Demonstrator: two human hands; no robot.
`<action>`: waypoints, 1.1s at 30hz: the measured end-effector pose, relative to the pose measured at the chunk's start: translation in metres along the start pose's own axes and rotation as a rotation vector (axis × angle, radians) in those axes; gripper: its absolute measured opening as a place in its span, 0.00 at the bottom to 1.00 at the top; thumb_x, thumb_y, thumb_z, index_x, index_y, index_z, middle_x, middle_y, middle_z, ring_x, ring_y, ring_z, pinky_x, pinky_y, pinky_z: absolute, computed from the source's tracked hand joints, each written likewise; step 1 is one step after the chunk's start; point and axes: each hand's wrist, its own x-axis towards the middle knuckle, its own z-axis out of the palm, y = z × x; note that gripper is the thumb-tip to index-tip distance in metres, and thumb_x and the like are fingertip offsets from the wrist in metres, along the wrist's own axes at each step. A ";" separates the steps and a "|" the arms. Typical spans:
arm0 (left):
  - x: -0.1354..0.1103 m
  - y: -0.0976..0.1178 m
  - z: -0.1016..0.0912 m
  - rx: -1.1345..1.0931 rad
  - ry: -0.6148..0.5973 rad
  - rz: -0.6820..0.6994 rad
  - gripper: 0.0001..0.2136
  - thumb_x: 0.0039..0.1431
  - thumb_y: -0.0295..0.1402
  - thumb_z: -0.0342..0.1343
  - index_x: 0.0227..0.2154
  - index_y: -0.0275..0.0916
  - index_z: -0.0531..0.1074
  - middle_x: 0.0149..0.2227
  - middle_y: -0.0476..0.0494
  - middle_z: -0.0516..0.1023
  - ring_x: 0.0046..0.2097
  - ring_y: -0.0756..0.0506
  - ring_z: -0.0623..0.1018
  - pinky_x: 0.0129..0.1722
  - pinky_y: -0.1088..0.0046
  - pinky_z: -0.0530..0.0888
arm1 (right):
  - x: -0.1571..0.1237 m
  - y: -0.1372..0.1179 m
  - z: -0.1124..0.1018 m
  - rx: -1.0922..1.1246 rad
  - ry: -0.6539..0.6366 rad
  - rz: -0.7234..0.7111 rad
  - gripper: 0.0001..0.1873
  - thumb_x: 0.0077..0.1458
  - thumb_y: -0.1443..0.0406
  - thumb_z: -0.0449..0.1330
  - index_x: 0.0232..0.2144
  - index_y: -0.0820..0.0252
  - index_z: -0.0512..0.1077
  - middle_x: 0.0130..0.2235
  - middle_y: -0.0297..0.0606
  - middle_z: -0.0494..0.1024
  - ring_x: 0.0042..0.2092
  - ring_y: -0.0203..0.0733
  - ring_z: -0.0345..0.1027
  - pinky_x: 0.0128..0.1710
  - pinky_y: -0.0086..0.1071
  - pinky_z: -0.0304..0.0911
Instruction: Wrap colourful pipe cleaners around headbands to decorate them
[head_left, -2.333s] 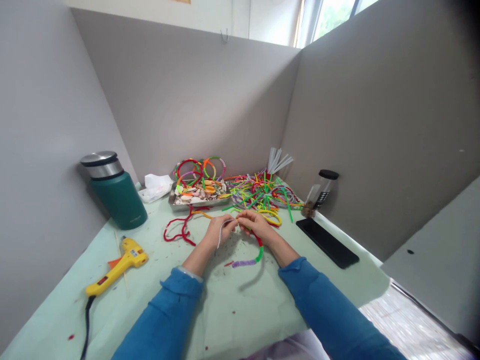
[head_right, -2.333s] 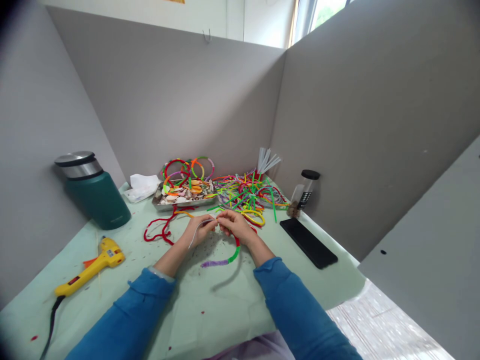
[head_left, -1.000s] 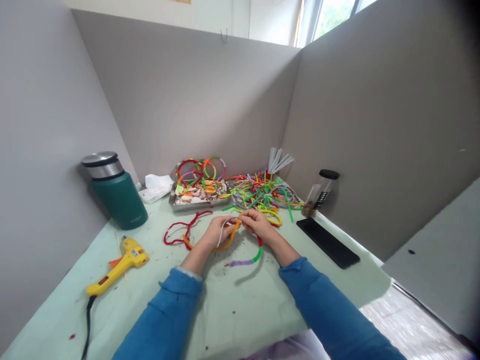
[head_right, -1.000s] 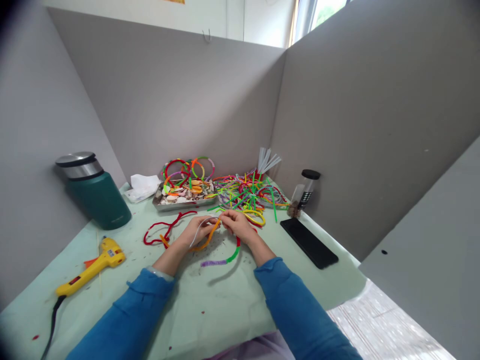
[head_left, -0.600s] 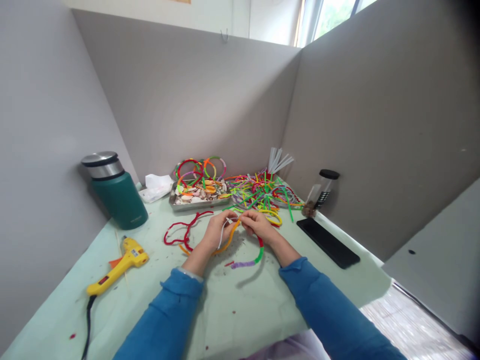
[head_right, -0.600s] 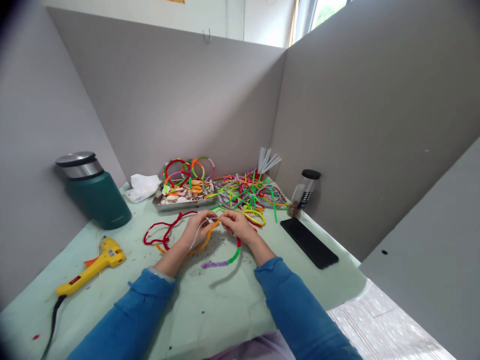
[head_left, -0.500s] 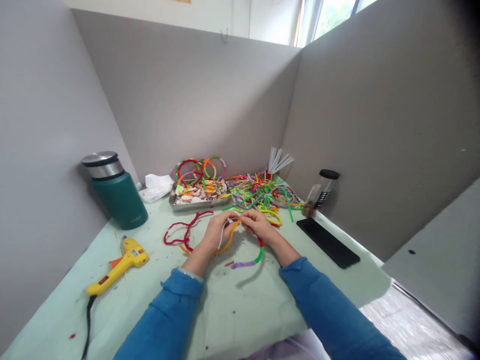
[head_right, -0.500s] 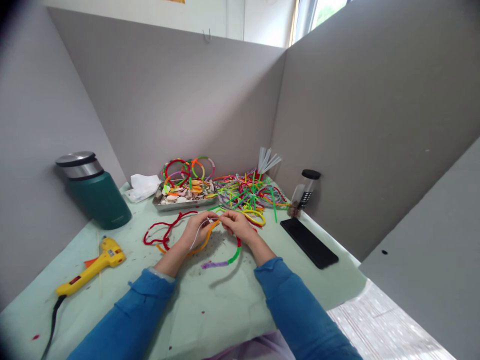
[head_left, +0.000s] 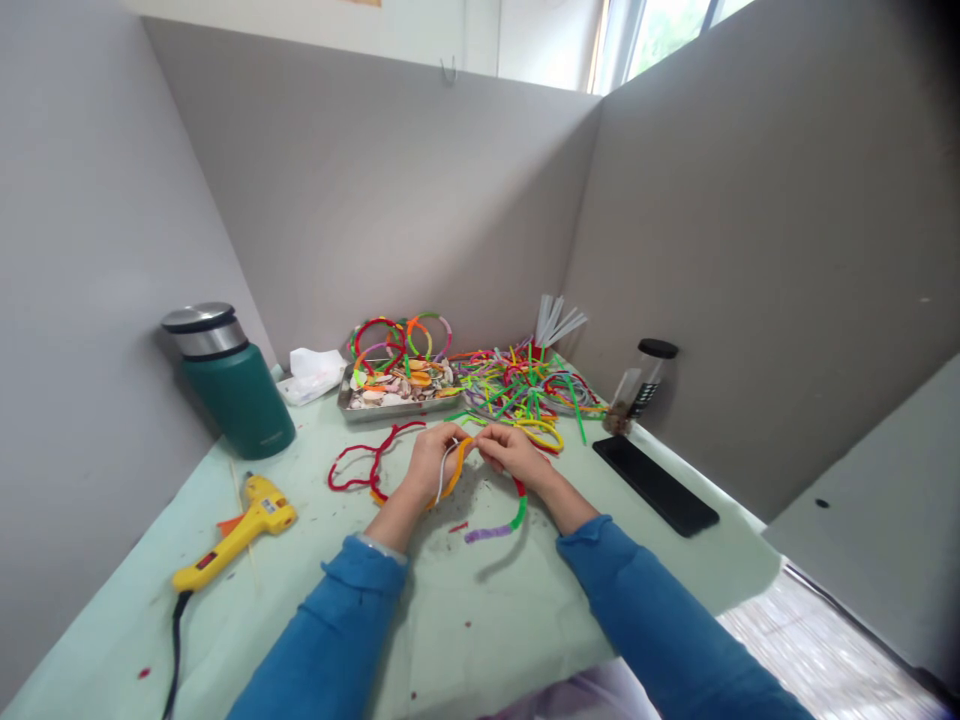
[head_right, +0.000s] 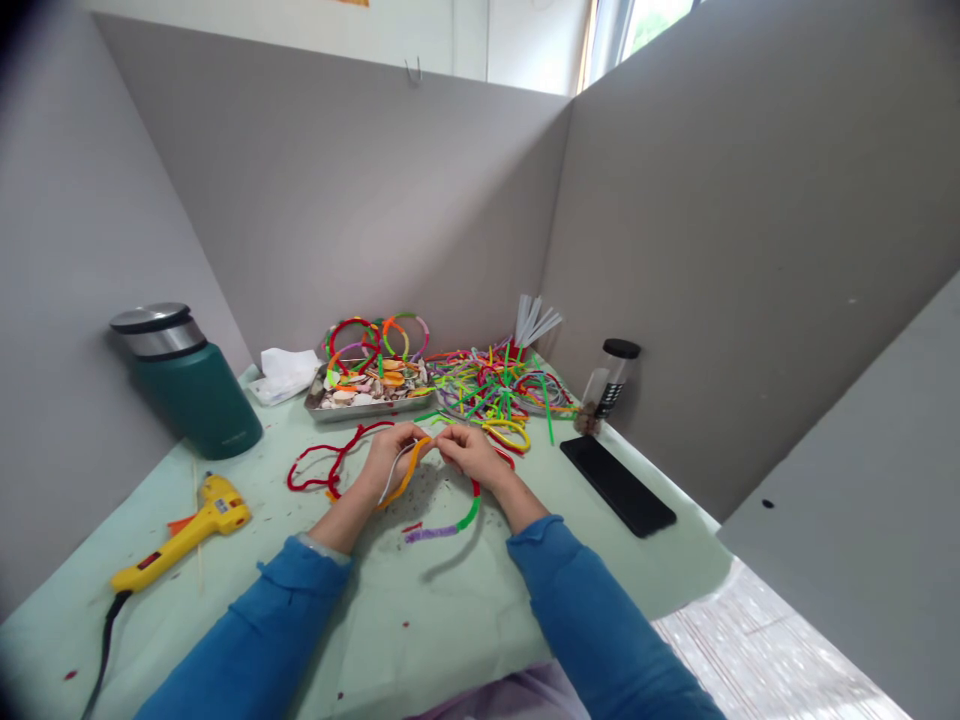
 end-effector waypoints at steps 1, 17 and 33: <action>0.000 0.001 0.000 -0.004 0.003 -0.010 0.10 0.51 0.36 0.54 0.25 0.34 0.74 0.23 0.47 0.71 0.24 0.52 0.67 0.25 0.78 0.64 | 0.000 0.000 0.000 -0.002 -0.002 -0.001 0.10 0.50 0.59 0.56 0.26 0.62 0.67 0.19 0.27 0.63 0.18 0.27 0.50 0.18 0.24 0.47; 0.000 0.012 -0.006 0.089 -0.020 -0.090 0.17 0.53 0.40 0.50 0.16 0.34 0.67 0.16 0.51 0.62 0.23 0.53 0.62 0.23 0.78 0.58 | 0.000 0.000 0.005 -0.168 0.051 -0.087 0.12 0.48 0.57 0.57 0.24 0.61 0.66 0.22 0.30 0.64 0.24 0.32 0.54 0.22 0.26 0.50; 0.001 0.013 -0.003 -0.202 -0.129 -0.250 0.17 0.50 0.45 0.53 0.28 0.33 0.73 0.22 0.48 0.71 0.21 0.52 0.67 0.20 0.78 0.62 | 0.003 0.006 -0.002 -0.223 0.138 -0.086 0.08 0.48 0.62 0.54 0.22 0.61 0.66 0.21 0.30 0.64 0.23 0.32 0.54 0.23 0.26 0.51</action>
